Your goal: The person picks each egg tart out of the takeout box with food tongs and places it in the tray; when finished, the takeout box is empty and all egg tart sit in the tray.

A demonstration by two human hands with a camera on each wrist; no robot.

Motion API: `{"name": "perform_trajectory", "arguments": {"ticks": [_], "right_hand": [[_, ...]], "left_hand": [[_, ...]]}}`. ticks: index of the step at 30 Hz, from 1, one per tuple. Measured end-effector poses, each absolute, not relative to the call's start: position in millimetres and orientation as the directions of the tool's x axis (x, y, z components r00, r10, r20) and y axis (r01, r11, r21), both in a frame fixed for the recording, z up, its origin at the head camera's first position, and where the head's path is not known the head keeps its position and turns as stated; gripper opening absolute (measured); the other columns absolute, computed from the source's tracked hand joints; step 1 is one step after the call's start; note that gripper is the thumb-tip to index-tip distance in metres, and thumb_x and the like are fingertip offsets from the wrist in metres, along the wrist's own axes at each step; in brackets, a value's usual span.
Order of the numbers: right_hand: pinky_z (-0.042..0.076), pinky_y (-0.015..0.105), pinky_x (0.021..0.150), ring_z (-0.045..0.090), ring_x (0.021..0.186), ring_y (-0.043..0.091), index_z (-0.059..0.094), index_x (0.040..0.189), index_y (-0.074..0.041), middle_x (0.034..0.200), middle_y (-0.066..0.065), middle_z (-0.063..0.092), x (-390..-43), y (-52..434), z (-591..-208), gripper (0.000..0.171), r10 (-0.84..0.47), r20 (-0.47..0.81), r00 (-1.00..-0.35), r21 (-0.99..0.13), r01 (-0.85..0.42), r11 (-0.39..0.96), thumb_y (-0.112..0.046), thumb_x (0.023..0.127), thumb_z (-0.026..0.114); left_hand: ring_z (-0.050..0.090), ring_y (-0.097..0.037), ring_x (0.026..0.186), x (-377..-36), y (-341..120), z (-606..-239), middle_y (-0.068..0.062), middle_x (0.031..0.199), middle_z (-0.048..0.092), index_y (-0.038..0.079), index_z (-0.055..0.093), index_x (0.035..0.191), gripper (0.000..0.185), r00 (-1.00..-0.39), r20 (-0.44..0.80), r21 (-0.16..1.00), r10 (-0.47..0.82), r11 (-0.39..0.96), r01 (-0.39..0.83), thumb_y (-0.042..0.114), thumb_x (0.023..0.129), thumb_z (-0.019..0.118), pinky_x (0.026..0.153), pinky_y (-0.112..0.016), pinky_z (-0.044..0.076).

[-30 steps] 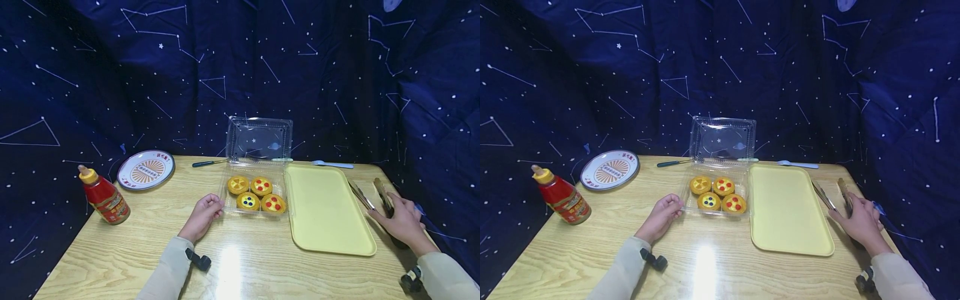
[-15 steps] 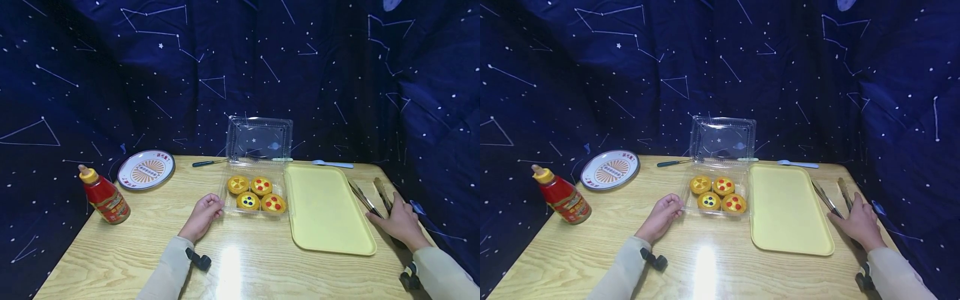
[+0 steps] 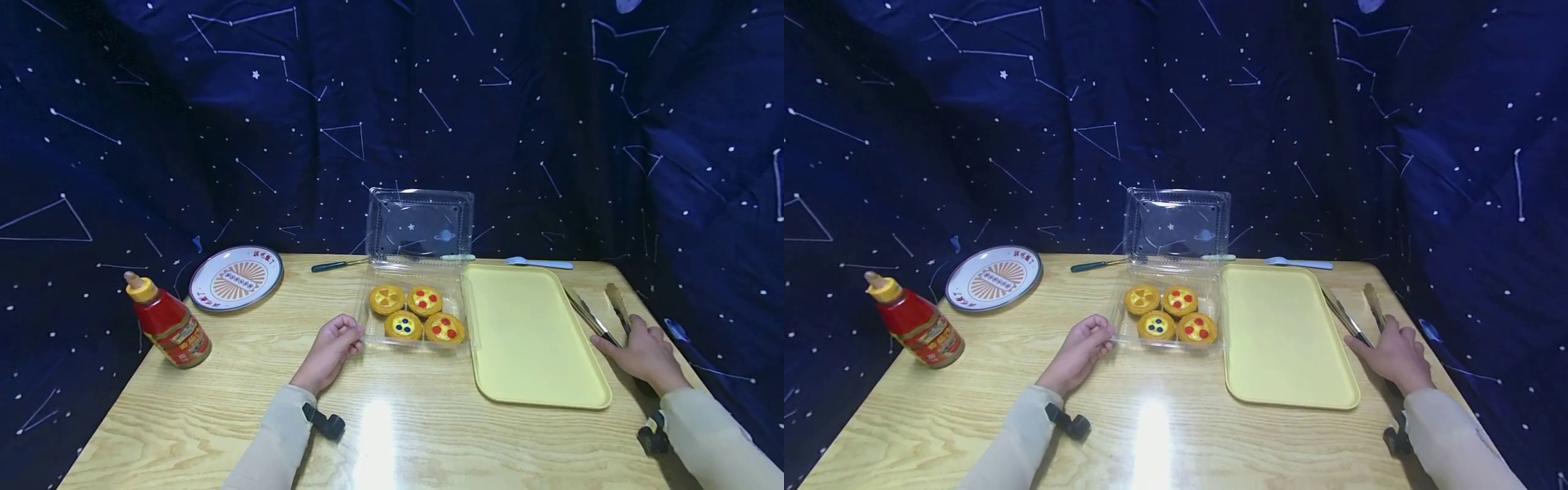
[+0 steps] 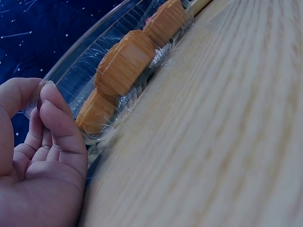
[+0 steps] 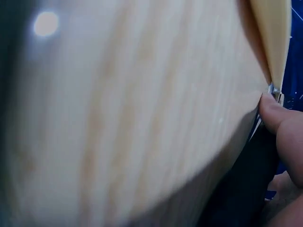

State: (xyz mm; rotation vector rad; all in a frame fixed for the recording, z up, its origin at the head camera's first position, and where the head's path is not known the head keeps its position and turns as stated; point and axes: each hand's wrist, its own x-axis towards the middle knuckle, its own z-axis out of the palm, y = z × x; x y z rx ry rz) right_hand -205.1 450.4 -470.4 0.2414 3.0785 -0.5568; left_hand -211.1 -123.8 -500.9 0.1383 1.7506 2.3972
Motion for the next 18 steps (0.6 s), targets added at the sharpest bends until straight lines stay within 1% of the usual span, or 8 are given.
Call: {"name": "perform_trajectory", "arguments": {"ticks": [7, 10, 13, 18], "right_hand": [[0.034, 0.068, 0.077, 0.036, 0.098, 0.066, 0.017, 0.137, 0.024, 0.115, 0.051, 0.029, -204, 450, -467, 0.099, 0.12, -0.024, -0.992, -0.362, 0.121, 0.924, -0.056, 0.093, 0.058], [0.035, 0.069, 0.079, 0.035, 0.1, 0.065, 0.015, 0.138, 0.024, 0.116, 0.051, 0.028, -202, 450, -462, 0.098, 0.105, -0.017, -0.994, -0.378, 0.104, 0.92, -0.053, 0.094, 0.058], [0.037, 0.069, 0.078, 0.036, 0.102, 0.062, 0.016, 0.14, 0.021, 0.115, 0.049, 0.03, -200, 450, -456, 0.095, 0.096, 0.018, -0.995, -0.407, 0.081, 0.91, -0.05, 0.094, 0.06], [0.034, 0.068, 0.08, 0.032, 0.105, 0.059, 0.017, 0.143, 0.018, 0.116, 0.047, 0.033, -200, 450, -448, 0.091, 0.097, 0.095, -0.991, -0.461, 0.043, 0.886, -0.045, 0.095, 0.062]], "left_hand": [[0.057, -0.014, 0.073, -211, -123, -500, -0.01, 0.086, 0.059, 0.0, 0.049, 0.098, 0.011, -0.981, -0.034, 0.95, 0.192, -0.3, -0.091, 0.003, 0.095, 0.06, 0.062, -0.021, 0.046], [0.057, -0.015, 0.073, -212, -123, -501, -0.01, 0.087, 0.059, 0.0, 0.049, 0.098, 0.013, -0.981, -0.027, 0.949, 0.193, -0.303, -0.086, 0.004, 0.095, 0.061, 0.062, -0.021, 0.046], [0.057, -0.014, 0.072, -212, -124, -502, -0.01, 0.086, 0.059, 0.001, 0.05, 0.098, 0.012, -0.981, -0.023, 0.948, 0.192, -0.309, -0.083, 0.004, 0.095, 0.061, 0.062, -0.021, 0.046], [0.057, -0.012, 0.071, -212, -123, -501, -0.01, 0.087, 0.06, 0.001, 0.05, 0.096, 0.01, -0.982, -0.027, 0.945, 0.189, -0.315, -0.087, 0.002, 0.095, 0.06, 0.062, -0.021, 0.046]]}}
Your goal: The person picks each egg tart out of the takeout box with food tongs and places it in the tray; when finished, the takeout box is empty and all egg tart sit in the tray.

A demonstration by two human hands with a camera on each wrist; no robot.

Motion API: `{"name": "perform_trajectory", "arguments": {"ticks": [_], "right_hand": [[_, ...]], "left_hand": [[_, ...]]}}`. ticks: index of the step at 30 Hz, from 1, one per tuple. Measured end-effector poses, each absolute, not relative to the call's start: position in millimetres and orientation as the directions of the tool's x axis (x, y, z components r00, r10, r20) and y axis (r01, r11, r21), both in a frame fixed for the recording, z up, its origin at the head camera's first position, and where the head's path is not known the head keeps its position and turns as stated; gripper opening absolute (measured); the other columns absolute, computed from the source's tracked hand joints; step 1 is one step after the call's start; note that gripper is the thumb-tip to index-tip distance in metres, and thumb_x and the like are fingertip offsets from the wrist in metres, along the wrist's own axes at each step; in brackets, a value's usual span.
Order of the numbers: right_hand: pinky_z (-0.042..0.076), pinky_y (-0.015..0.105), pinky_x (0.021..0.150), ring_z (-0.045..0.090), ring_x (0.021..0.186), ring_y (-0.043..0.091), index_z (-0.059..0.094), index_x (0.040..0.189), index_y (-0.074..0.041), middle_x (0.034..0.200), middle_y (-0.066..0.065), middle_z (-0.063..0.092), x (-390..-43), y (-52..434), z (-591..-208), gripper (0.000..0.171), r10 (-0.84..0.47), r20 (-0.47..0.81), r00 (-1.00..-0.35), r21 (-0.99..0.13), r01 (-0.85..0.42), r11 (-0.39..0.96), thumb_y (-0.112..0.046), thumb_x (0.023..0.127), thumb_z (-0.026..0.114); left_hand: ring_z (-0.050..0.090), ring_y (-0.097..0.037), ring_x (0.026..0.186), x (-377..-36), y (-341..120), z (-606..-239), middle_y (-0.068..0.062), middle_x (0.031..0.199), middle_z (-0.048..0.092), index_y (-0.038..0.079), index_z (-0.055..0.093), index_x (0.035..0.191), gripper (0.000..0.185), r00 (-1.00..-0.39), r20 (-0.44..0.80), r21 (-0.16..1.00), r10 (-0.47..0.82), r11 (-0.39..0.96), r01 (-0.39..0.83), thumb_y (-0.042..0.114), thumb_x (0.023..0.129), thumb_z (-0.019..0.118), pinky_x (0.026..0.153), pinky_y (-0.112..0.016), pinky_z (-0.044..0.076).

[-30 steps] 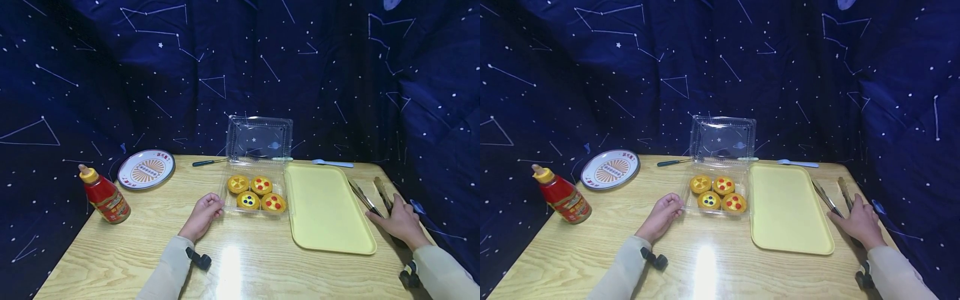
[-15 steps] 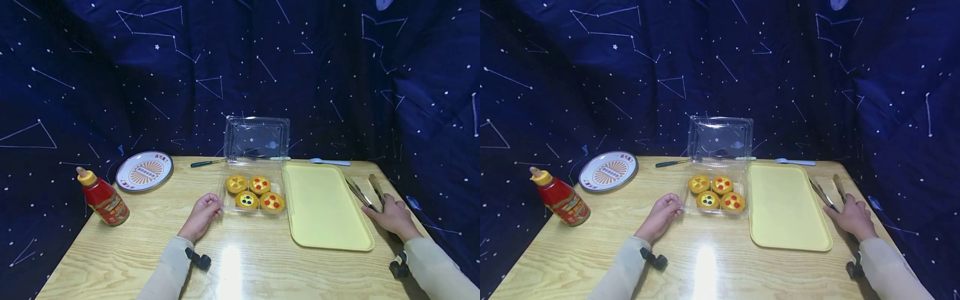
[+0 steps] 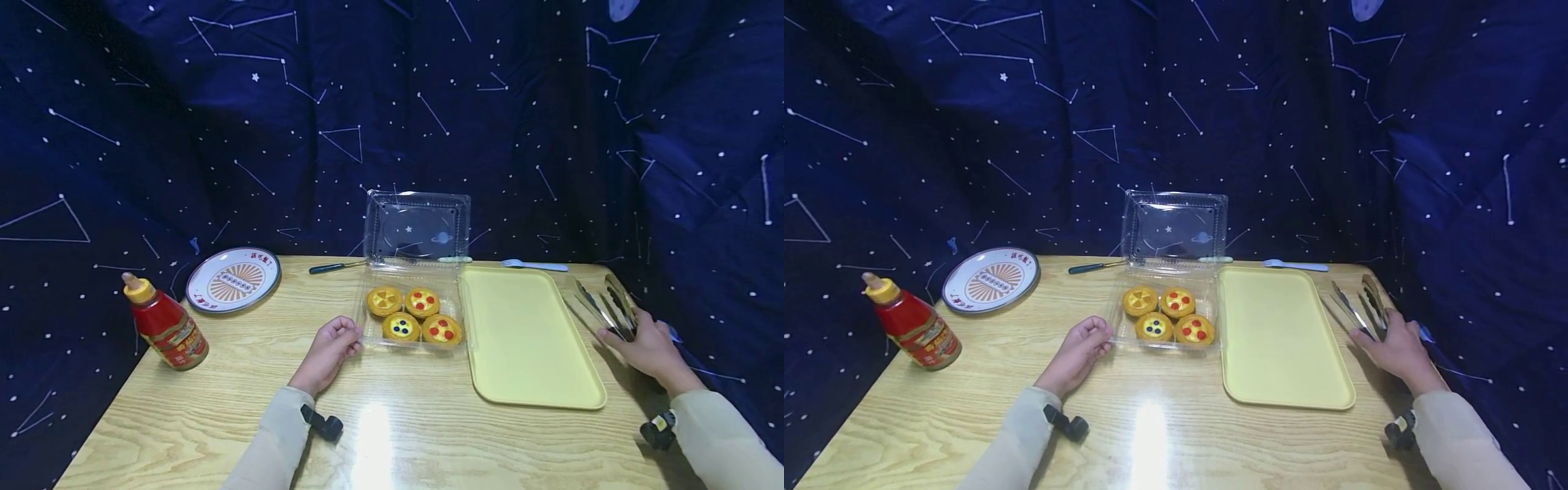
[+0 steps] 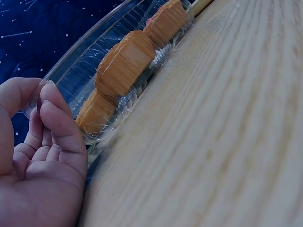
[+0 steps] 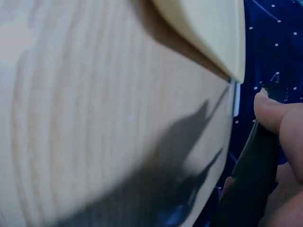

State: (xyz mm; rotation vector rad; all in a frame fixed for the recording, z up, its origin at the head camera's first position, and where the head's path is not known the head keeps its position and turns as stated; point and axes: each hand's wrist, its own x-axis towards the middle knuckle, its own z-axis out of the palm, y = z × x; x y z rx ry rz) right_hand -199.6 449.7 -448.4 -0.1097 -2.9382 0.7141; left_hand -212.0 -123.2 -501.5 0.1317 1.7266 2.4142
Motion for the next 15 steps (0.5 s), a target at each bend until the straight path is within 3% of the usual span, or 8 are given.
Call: {"name": "perform_trajectory", "arguments": {"ticks": [7, 10, 13, 15], "right_hand": [[0.035, 0.07, 0.083, 0.038, 0.109, 0.063, 0.018, 0.149, 0.011, 0.122, 0.048, 0.037, -205, 435, -434, 0.09, 0.032, 0.156, -0.987, -0.423, -0.037, 0.905, -0.045, 0.095, 0.062], [0.043, 0.058, 0.072, 0.051, 0.094, 0.054, 0.027, 0.147, 0.005, 0.105, 0.036, 0.052, -206, 427, -427, 0.081, 0.009, 0.196, -0.981, -0.404, -0.072, 0.912, -0.044, 0.094, 0.063], [0.039, 0.043, 0.061, 0.053, 0.079, 0.039, 0.038, 0.137, 0.0, 0.089, 0.019, 0.053, -206, 417, -421, 0.067, 0.011, 0.221, -0.975, -0.411, -0.083, 0.908, -0.045, 0.095, 0.063], [0.039, 0.043, 0.061, 0.053, 0.08, 0.039, 0.04, 0.135, 0.0, 0.091, 0.019, 0.053, -206, 410, -416, 0.065, 0.013, 0.233, -0.972, -0.424, -0.09, 0.901, -0.045, 0.095, 0.063]], "left_hand": [[0.057, -0.013, 0.071, -210, -124, -500, -0.011, 0.088, 0.059, 0.001, 0.049, 0.097, 0.011, -0.984, -0.038, 0.947, 0.173, -0.308, -0.091, 0.003, 0.095, 0.06, 0.061, -0.021, 0.045], [0.057, -0.014, 0.072, -211, -124, -501, -0.011, 0.087, 0.059, 0.001, 0.05, 0.097, 0.012, -0.984, -0.038, 0.948, 0.174, -0.304, -0.091, 0.003, 0.094, 0.061, 0.061, -0.021, 0.045], [0.057, -0.014, 0.072, -211, -123, -501, -0.011, 0.088, 0.059, 0.001, 0.049, 0.097, 0.012, -0.983, -0.038, 0.95, 0.178, -0.299, -0.091, 0.003, 0.094, 0.061, 0.062, -0.021, 0.045], [0.057, -0.015, 0.073, -211, -123, -500, -0.011, 0.088, 0.059, 0.001, 0.049, 0.097, 0.012, -0.983, -0.038, 0.95, 0.181, -0.299, -0.092, 0.003, 0.094, 0.061, 0.061, -0.021, 0.045]]}}
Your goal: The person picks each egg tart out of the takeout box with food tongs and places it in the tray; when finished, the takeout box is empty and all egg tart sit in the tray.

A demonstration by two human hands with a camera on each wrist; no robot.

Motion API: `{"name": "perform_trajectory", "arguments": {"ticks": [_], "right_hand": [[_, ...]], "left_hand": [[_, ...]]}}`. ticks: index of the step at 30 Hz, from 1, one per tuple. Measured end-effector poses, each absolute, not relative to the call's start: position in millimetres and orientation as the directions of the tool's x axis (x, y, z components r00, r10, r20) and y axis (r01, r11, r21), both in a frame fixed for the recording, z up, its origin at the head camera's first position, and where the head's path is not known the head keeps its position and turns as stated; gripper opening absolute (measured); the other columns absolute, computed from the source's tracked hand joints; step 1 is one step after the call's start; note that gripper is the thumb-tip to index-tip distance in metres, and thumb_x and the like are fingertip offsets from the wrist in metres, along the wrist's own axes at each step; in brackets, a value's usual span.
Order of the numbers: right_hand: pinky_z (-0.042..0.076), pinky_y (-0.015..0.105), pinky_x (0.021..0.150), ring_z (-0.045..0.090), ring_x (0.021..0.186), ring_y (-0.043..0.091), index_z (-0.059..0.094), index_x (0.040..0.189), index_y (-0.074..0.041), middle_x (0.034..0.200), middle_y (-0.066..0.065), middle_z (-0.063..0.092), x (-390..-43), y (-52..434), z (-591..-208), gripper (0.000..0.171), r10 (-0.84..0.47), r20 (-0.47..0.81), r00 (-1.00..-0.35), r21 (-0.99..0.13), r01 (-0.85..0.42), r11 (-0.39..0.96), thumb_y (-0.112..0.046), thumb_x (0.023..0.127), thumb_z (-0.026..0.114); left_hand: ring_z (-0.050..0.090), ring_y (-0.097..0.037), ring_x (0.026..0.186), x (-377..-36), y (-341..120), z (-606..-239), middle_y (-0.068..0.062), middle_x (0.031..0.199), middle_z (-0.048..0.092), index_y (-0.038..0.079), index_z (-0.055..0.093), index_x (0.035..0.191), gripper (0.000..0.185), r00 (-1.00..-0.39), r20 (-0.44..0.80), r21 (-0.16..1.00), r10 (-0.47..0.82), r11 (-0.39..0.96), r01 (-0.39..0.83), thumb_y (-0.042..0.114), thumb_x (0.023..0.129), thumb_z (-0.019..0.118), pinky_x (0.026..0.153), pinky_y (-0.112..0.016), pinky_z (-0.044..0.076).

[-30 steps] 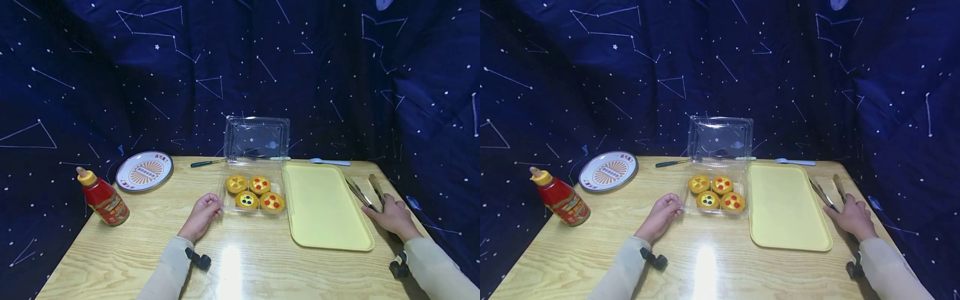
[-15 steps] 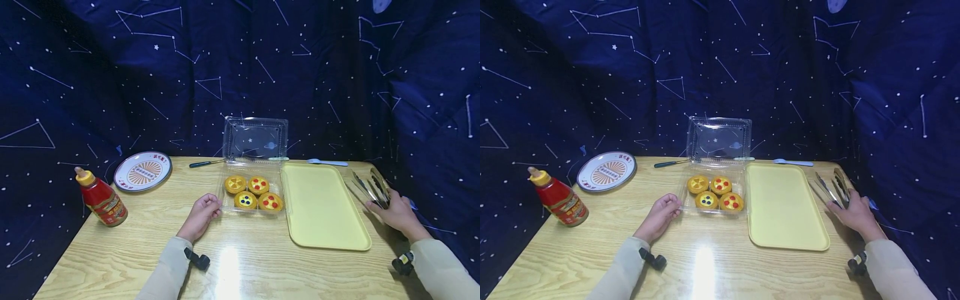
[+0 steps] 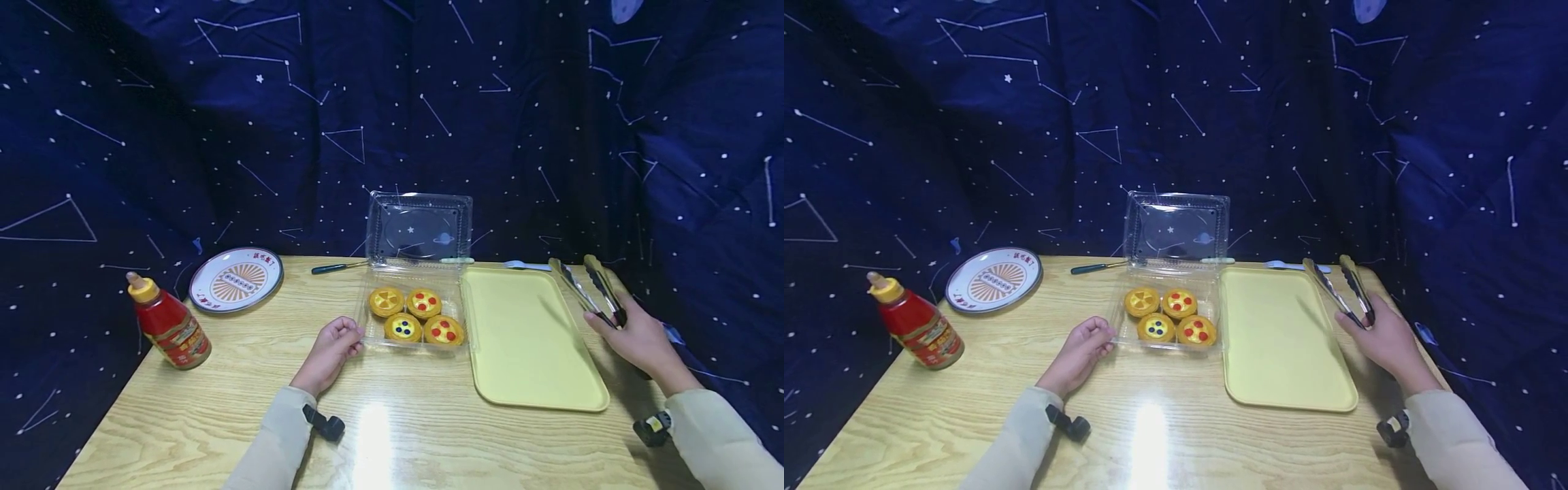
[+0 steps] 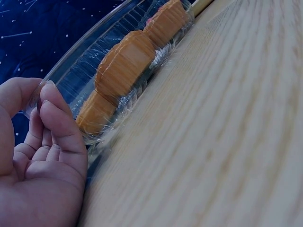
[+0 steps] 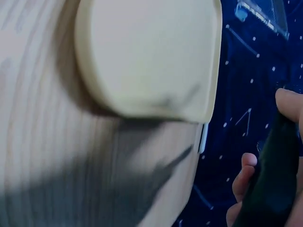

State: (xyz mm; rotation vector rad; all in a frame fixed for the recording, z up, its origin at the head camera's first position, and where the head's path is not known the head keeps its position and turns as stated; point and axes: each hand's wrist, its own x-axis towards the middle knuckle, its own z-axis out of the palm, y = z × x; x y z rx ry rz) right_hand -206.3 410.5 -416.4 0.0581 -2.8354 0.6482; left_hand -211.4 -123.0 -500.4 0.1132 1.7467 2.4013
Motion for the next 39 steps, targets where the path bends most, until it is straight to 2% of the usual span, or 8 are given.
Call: {"name": "perform_trajectory", "arguments": {"ticks": [5, 11, 18, 22, 25, 30, 35, 39], "right_hand": [[0.041, 0.062, 0.073, 0.053, 0.099, 0.055, 0.036, 0.146, 0.002, 0.115, 0.037, 0.055, -210, 394, -412, 0.076, -0.004, 0.272, -0.962, -0.425, -0.124, 0.896, -0.046, 0.094, 0.063], [0.042, 0.058, 0.07, 0.054, 0.086, 0.045, 0.033, 0.149, 0.002, 0.095, 0.03, 0.058, -213, 374, -405, 0.077, -0.05, 0.28, -0.959, -0.411, -0.166, 0.897, -0.046, 0.095, 0.061], [0.038, 0.068, 0.084, 0.047, 0.113, 0.059, 0.025, 0.155, -0.006, 0.132, 0.04, 0.046, -213, 354, -394, 0.079, -0.107, 0.229, -0.968, -0.431, -0.199, 0.88, -0.048, 0.097, 0.057], [0.04, 0.059, 0.077, 0.053, 0.097, 0.045, 0.022, 0.156, -0.004, 0.111, 0.028, 0.058, -215, 345, -391, 0.079, -0.15, 0.247, -0.957, -0.418, -0.245, 0.875, -0.045, 0.098, 0.058], [0.037, 0.049, 0.07, 0.049, 0.084, 0.032, 0.025, 0.154, -0.001, 0.093, 0.014, 0.053, -217, 337, -391, 0.076, -0.194, 0.273, -0.942, -0.401, -0.295, 0.867, -0.04, 0.098, 0.06], [0.038, 0.048, 0.071, 0.049, 0.083, 0.03, 0.031, 0.152, -0.002, 0.093, 0.013, 0.053, -220, 321, -392, 0.072, -0.229, 0.31, -0.923, -0.389, -0.344, 0.855, -0.039, 0.098, 0.061], [0.039, 0.063, 0.089, 0.051, 0.114, 0.047, 0.032, 0.152, -0.005, 0.123, 0.028, 0.055, -222, 304, -387, 0.07, -0.242, 0.306, -0.921, -0.38, -0.351, 0.856, -0.043, 0.099, 0.058], [0.04, 0.064, 0.088, 0.052, 0.115, 0.045, 0.036, 0.151, -0.005, 0.123, 0.027, 0.058, -225, 291, -382, 0.07, -0.264, 0.292, -0.919, -0.355, -0.361, 0.862, -0.047, 0.099, 0.056]], "left_hand": [[0.056, -0.016, 0.073, -212, -123, -500, -0.011, 0.087, 0.058, -0.002, 0.048, 0.098, 0.013, -0.982, -0.032, 0.948, 0.188, -0.307, -0.089, 0.002, 0.095, 0.059, 0.061, -0.021, 0.045], [0.056, -0.015, 0.073, -213, -124, -501, -0.009, 0.086, 0.058, -0.002, 0.047, 0.1, 0.013, -0.98, -0.026, 0.947, 0.196, -0.31, -0.088, 0.002, 0.095, 0.059, 0.061, -0.02, 0.045], [0.056, -0.016, 0.073, -212, -124, -502, -0.009, 0.086, 0.058, 0.001, 0.049, 0.097, 0.009, -0.983, -0.032, 0.946, 0.182, -0.311, -0.089, 0.001, 0.096, 0.058, 0.061, -0.021, 0.045], [0.056, -0.017, 0.073, -213, -122, -504, -0.009, 0.086, 0.058, 0.004, 0.05, 0.095, 0.01, -0.982, -0.03, 0.947, 0.188, -0.31, -0.088, 0.003, 0.096, 0.06, 0.062, -0.022, 0.045], [0.057, -0.016, 0.073, -215, -122, -506, -0.007, 0.085, 0.059, 0.004, 0.05, 0.095, 0.012, -0.981, -0.028, 0.947, 0.19, -0.308, -0.087, 0.006, 0.095, 0.062, 0.062, -0.021, 0.045], [0.056, -0.015, 0.07, -215, -123, -506, -0.006, 0.082, 0.059, 0.004, 0.051, 0.093, 0.012, -0.984, -0.019, 0.943, 0.178, -0.323, -0.077, 0.005, 0.094, 0.063, 0.06, -0.021, 0.046], [0.057, -0.013, 0.069, -215, -124, -505, -0.007, 0.083, 0.058, 0.004, 0.051, 0.094, 0.012, -0.982, -0.015, 0.941, 0.19, -0.328, -0.078, 0.004, 0.094, 0.063, 0.06, -0.02, 0.046], [0.057, -0.013, 0.07, -216, -123, -505, -0.006, 0.082, 0.058, 0.003, 0.05, 0.095, 0.014, -0.983, -0.022, 0.943, 0.184, -0.324, -0.081, 0.004, 0.093, 0.064, 0.06, -0.02, 0.046]]}}
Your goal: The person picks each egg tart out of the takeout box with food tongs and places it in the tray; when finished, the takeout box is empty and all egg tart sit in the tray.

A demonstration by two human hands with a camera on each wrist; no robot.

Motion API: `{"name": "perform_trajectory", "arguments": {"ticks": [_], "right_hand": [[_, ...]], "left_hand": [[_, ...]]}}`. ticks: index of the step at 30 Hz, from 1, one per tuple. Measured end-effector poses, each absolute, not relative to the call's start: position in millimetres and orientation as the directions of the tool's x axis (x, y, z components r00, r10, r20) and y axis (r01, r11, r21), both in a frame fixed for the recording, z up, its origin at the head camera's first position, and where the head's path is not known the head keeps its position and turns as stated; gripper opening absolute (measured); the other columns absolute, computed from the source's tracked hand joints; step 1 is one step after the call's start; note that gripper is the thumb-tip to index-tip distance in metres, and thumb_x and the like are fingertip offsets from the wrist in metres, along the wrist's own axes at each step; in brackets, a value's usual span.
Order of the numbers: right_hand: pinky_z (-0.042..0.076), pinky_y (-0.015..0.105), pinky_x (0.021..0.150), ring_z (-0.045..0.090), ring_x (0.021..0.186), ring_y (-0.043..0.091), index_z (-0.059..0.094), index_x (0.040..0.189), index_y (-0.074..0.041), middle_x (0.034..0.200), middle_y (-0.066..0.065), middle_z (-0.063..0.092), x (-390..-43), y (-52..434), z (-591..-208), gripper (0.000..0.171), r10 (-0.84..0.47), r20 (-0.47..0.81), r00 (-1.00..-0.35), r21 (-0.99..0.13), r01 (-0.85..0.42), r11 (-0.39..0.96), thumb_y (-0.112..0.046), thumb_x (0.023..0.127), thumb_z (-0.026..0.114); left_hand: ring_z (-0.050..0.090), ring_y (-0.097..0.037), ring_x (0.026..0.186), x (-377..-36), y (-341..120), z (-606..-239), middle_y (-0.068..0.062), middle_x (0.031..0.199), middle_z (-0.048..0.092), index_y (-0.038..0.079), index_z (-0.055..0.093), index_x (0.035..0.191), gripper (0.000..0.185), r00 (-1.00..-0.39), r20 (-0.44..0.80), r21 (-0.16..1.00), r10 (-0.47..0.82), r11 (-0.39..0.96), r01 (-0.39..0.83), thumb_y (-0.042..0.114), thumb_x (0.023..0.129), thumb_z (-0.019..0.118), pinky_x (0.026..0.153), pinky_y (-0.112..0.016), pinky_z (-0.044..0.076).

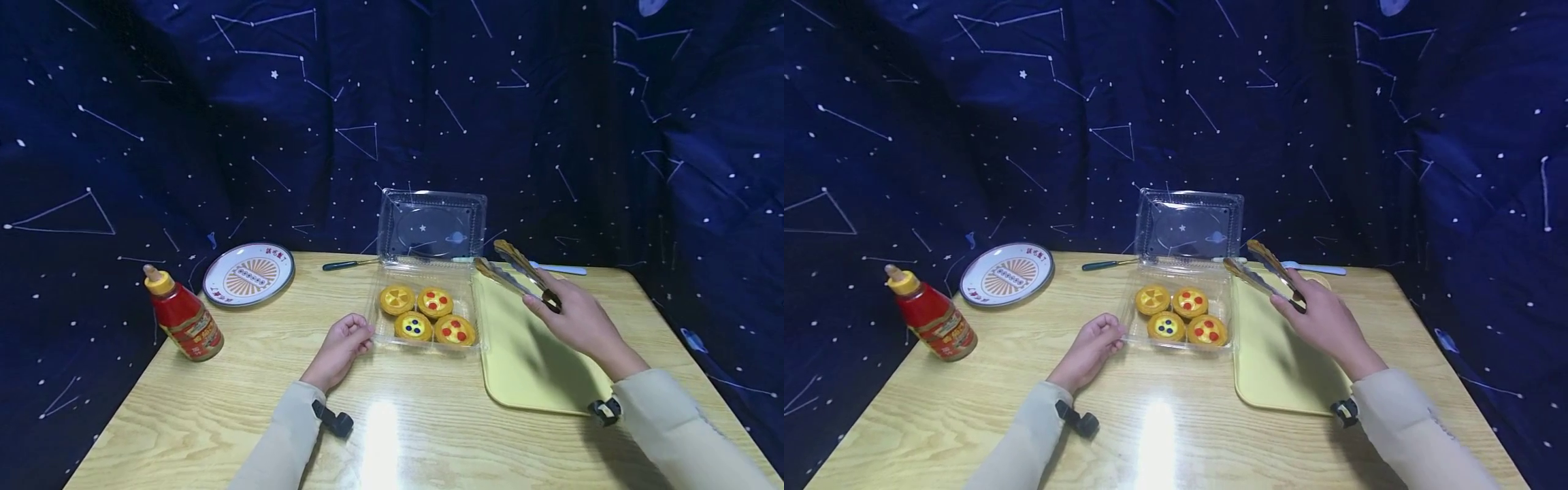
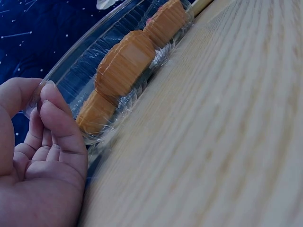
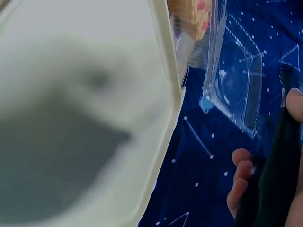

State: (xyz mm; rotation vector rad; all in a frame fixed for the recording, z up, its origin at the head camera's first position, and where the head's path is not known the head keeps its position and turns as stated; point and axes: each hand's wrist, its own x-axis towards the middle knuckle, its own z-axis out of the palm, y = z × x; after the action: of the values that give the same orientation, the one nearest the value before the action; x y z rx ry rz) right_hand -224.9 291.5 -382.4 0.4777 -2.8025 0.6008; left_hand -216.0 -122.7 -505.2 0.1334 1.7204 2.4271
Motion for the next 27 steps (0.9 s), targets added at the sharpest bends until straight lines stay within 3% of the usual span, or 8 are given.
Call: {"name": "perform_trajectory", "arguments": {"ticks": [3, 12, 27], "right_hand": [[0.043, 0.062, 0.085, 0.056, 0.111, 0.041, 0.039, 0.15, -0.006, 0.12, 0.023, 0.061, -228, 281, -382, 0.068, -0.294, 0.3, -0.907, -0.326, -0.388, 0.862, -0.048, 0.098, 0.055], [0.043, 0.063, 0.09, 0.054, 0.118, 0.044, 0.044, 0.148, -0.01, 0.133, 0.023, 0.057, -234, 259, -381, 0.066, -0.372, 0.283, -0.884, -0.258, -0.444, 0.858, -0.051, 0.097, 0.056], [0.049, 0.059, 0.082, 0.061, 0.108, 0.04, 0.049, 0.145, -0.014, 0.122, 0.017, 0.062, -243, 219, -382, 0.058, -0.43, 0.183, -0.884, -0.18, -0.46, 0.87, -0.043, 0.096, 0.061]], "left_hand": [[0.057, -0.014, 0.07, -215, -123, -505, -0.004, 0.081, 0.059, 0.004, 0.05, 0.094, 0.013, -0.984, -0.025, 0.943, 0.176, -0.322, -0.082, 0.004, 0.093, 0.064, 0.06, -0.021, 0.046], [0.057, -0.013, 0.069, -215, -123, -504, -0.005, 0.082, 0.058, 0.004, 0.051, 0.093, 0.013, -0.983, -0.016, 0.941, 0.182, -0.331, -0.076, 0.004, 0.093, 0.063, 0.06, -0.02, 0.045], [0.057, -0.012, 0.068, -215, -124, -505, -0.006, 0.082, 0.058, 0.004, 0.05, 0.093, 0.012, -0.981, -0.008, 0.94, 0.192, -0.333, -0.073, 0.002, 0.094, 0.061, 0.06, -0.02, 0.046]]}}
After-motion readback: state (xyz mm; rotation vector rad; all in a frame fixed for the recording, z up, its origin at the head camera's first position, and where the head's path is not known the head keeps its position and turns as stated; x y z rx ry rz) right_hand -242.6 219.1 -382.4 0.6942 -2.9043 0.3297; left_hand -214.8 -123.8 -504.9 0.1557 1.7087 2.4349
